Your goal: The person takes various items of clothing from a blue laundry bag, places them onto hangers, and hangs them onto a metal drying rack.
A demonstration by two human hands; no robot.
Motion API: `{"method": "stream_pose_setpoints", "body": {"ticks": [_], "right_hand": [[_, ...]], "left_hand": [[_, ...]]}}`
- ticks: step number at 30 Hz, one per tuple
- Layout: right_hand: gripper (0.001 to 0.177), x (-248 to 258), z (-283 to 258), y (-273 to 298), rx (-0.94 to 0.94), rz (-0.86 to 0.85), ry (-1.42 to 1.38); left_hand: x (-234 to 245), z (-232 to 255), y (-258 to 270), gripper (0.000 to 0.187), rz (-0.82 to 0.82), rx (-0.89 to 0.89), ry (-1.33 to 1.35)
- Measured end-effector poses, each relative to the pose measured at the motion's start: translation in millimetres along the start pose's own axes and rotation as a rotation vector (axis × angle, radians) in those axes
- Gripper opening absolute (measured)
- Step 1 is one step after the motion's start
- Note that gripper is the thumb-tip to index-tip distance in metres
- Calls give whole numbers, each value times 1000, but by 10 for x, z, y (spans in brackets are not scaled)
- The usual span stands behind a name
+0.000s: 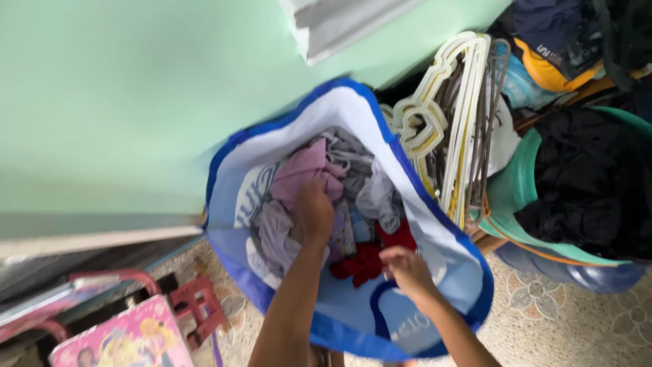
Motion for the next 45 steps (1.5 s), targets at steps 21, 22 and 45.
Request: {"method": "stream_pose_setpoints", "body": {"ticks": [21, 22, 45], "right_hand": [[47, -432, -893, 115, -94, -311, 94], [43, -436, -786, 26, -67, -288, 139], [23, -47, -42, -195, -124, 3, 28]], "left_hand": [[554, -126, 497, 25, -1414, 390, 282], [497, -187, 563, 24, -1395, 306, 111], [-408, -514, 599, 20, -827, -372, -524]]}}
Point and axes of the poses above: each hand's wrist, its own y-axis away from the middle knuckle, its own x-axis out of the back of the hand, z = x × y, the point moved 2 cm from there along -y, towards the middle knuckle, and after that the axes turned 7 degrees about z, right-handed, at the moved point
